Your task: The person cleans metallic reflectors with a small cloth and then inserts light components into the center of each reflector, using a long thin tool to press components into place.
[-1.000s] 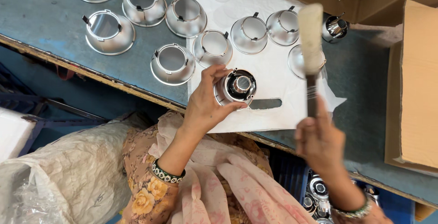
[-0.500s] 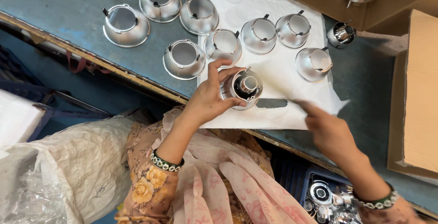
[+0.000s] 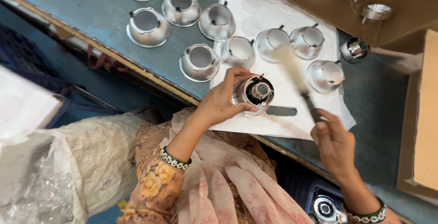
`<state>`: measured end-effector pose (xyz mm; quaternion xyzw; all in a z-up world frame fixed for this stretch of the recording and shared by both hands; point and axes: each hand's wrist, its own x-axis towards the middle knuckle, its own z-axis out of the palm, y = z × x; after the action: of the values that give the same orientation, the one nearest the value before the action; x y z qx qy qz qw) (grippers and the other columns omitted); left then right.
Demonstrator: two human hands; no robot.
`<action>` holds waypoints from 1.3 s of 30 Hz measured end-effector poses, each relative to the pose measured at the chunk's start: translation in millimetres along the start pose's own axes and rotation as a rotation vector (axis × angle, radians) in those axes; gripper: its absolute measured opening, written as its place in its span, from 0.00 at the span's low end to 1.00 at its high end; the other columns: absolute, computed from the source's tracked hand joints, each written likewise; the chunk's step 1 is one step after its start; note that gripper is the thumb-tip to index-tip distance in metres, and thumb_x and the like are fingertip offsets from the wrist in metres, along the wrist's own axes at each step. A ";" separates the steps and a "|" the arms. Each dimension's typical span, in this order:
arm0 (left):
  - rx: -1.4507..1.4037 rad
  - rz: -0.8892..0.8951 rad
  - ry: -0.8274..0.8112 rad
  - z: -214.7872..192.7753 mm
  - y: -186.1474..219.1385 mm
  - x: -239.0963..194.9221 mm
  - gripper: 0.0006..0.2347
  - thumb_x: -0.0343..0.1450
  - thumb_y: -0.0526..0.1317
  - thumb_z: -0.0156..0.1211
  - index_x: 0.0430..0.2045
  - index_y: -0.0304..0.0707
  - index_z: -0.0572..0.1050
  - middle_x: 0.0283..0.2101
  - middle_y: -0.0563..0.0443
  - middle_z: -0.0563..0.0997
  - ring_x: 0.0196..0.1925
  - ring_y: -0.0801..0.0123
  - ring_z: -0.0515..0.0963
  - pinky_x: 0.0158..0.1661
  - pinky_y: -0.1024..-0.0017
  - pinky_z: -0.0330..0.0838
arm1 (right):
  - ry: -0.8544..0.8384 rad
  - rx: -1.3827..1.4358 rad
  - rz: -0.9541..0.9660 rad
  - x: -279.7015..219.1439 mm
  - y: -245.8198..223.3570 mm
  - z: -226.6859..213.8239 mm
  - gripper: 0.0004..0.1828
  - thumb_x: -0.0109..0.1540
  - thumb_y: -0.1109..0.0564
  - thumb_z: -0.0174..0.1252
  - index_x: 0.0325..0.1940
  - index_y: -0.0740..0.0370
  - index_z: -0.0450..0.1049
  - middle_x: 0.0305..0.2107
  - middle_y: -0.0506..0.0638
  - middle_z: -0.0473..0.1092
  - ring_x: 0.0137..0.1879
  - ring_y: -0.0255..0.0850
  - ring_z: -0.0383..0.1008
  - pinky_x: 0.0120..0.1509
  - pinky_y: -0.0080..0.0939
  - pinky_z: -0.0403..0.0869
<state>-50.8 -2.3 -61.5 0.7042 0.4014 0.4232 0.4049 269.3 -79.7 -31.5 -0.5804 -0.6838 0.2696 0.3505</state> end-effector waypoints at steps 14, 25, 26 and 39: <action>0.696 0.380 0.574 -163.9 -87.9 170.6 0.34 0.69 0.53 0.82 0.61 0.37 0.66 0.64 0.41 0.72 0.66 0.44 0.75 0.64 0.56 0.72 | 0.080 0.692 0.244 20.9 8.7 49.8 0.16 0.72 0.49 0.49 0.52 0.66 0.69 0.17 0.42 0.56 0.18 0.31 0.56 0.22 0.31 0.58; 0.859 0.217 0.647 -181.9 -115.4 241.1 0.34 0.64 0.38 0.77 0.60 0.29 0.60 0.62 0.26 0.63 0.64 0.32 0.64 0.62 0.49 0.63 | 0.027 0.721 0.320 20.7 8.2 50.4 0.17 0.70 0.48 0.49 0.51 0.65 0.70 0.16 0.42 0.57 0.17 0.30 0.58 0.22 0.29 0.60; 0.944 0.344 0.705 -169.2 -99.3 242.4 0.32 0.67 0.39 0.74 0.60 0.27 0.60 0.63 0.25 0.62 0.64 0.31 0.62 0.62 0.47 0.59 | 0.027 0.735 0.324 20.4 9.4 50.1 0.17 0.70 0.48 0.49 0.50 0.65 0.70 0.16 0.42 0.57 0.17 0.30 0.58 0.22 0.29 0.60; 0.739 0.272 -0.378 87.1 56.0 252.9 0.43 0.54 0.52 0.80 0.62 0.45 0.61 0.57 0.36 0.67 0.62 0.44 0.65 0.59 0.43 0.50 | 0.271 0.974 0.287 13.6 11.2 44.5 0.16 0.72 0.46 0.48 0.40 0.62 0.64 0.14 0.41 0.53 0.16 0.31 0.52 0.19 0.31 0.57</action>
<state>122.6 187.8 30.6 0.9133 0.3483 0.1642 0.1328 239.7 -62.6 -65.0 -0.4673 -0.3415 0.5243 0.6246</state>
